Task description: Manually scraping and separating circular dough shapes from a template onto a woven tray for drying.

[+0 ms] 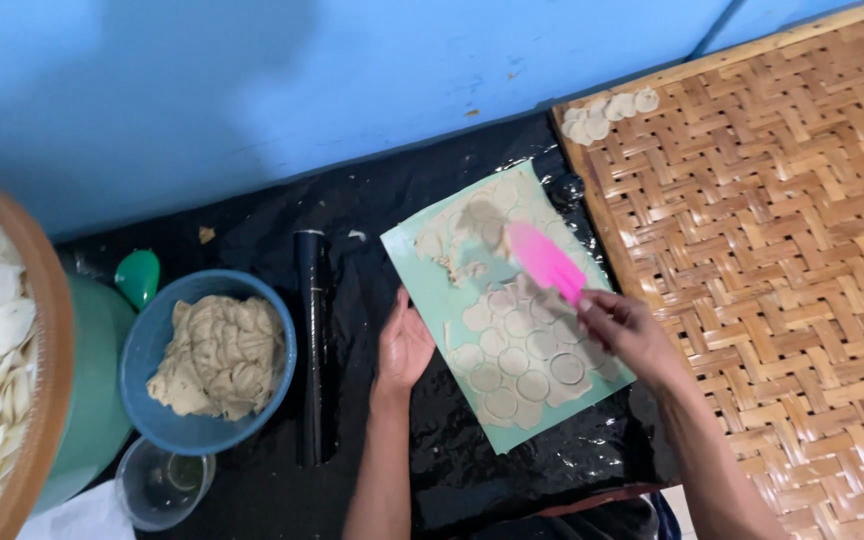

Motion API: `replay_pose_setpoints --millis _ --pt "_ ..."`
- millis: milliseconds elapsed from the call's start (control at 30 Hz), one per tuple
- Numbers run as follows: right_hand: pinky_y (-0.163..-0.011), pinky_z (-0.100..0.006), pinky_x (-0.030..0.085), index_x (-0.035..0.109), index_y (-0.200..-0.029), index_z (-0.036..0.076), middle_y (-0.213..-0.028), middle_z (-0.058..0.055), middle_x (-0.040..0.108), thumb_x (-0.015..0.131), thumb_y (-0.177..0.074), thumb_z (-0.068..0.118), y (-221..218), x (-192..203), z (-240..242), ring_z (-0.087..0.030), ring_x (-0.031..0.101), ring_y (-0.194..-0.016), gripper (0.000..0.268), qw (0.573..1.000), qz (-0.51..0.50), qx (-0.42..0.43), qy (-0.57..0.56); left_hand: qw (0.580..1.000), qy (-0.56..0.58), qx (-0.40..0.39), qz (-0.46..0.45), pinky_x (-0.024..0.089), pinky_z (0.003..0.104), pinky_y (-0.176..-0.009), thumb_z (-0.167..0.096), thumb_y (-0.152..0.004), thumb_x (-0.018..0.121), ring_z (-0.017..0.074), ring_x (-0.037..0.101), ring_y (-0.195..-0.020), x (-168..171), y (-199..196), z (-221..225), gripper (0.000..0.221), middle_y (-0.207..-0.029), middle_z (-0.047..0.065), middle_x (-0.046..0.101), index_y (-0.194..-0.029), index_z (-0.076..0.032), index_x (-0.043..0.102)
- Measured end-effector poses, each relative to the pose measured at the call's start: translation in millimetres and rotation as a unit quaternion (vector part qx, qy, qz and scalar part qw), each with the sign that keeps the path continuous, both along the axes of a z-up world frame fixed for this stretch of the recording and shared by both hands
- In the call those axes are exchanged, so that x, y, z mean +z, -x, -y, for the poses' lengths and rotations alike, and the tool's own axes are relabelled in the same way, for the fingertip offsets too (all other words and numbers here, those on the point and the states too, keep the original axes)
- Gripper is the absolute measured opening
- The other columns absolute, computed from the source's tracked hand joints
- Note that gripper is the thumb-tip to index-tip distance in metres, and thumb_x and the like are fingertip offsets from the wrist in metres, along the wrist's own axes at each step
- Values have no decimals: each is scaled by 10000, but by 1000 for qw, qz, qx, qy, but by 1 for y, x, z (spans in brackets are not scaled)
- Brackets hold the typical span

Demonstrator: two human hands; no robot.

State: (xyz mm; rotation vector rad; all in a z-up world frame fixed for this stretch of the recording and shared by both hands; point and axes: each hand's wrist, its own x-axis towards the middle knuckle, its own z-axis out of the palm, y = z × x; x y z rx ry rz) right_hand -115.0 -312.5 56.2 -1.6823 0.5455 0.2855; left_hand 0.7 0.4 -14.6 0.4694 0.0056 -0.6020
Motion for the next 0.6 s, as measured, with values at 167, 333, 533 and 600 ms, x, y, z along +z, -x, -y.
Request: replay_pose_setpoints --millis 167,333,533,600 --pt "-530 -265 406 741 -1228 45 -754 -36 636 606 -1036 278 -30 -1 61 -98 517 -602 330 990 47 -101 88 1000 -7 1 -4 371 443 -1161 -373 -1084 444 288 495 -1392 -1 0 1 567 -1534 147 505 -1546 -49 389" --pt "-550 -284 437 718 -1199 23 -817 -23 692 601 -1037 267 -80 -18 115 -107 546 -624 315 972 90 -184 112 1000 -5 12 1 379 442 -1156 -344 -1102 428 279 500 -1377 -4 0 3 524 -1525 135 509 -1536 -51 402" --pt "-663 -302 505 724 -1197 -10 -908 -92 743 640 -1047 273 -122 -60 158 -139 640 -753 331 953 140 -166 213 999 -12 31 1 380 453 -1162 -316 -1113 428 287 496 -1379 -1 0 3 502 -1526 145 508 -1524 -30 392" --pt "-717 -348 519 736 -1214 16 -947 -118 760 652 -1047 305 -126 -55 159 -179 673 -779 344 938 93 -140 305 999 -15 29 -6 381 454 -1154 -322 -1093 425 286 497 -1372 11 1 6 527 -1522 141 507 -1539 -42 389"
